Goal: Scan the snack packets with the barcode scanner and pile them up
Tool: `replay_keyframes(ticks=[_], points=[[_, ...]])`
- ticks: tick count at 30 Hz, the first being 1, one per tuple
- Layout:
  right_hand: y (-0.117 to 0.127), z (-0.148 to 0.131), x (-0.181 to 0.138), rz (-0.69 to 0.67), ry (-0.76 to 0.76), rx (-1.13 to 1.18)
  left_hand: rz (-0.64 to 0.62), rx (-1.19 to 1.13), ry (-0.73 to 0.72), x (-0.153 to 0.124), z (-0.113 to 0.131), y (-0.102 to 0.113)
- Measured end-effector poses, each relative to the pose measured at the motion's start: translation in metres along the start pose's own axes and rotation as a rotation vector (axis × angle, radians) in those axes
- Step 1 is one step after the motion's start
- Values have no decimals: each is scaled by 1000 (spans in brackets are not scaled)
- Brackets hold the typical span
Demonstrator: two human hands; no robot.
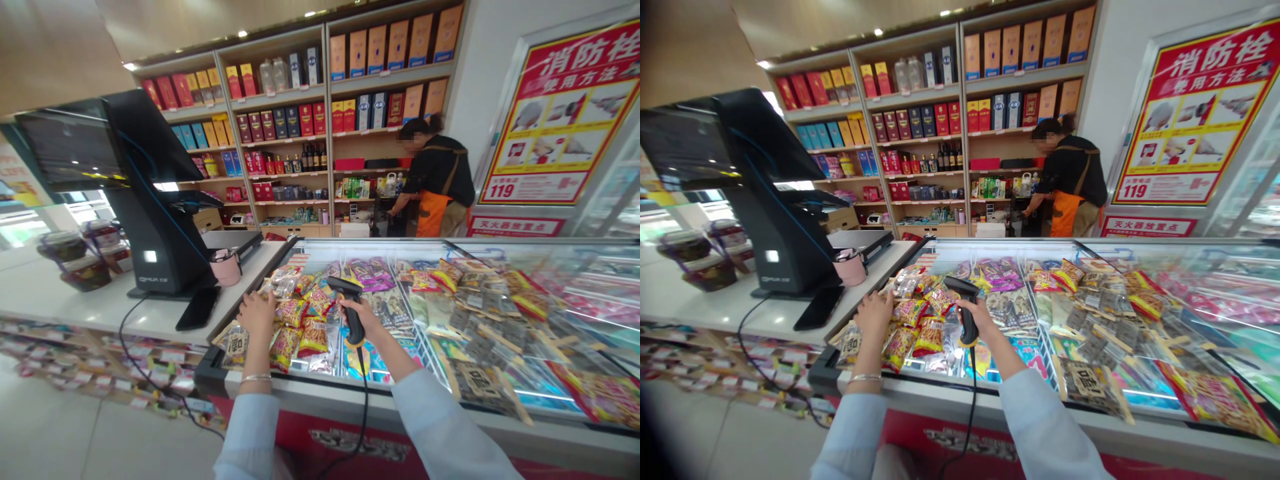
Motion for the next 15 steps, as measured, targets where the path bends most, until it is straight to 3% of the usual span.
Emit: replay_keyframes(ticks=[15], points=[[0,1,0,-5,22,23,-29,24,-23,-3,0,7]])
Point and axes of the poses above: each hand's wrist, its own x-axis towards the middle knuckle, its own y-axis out of the back of the hand, z = x × y, the point moved 1 cm from there along x, towards the middle knuckle, and after that the axes turned 9 degrees about y, right-handed, at the moved point
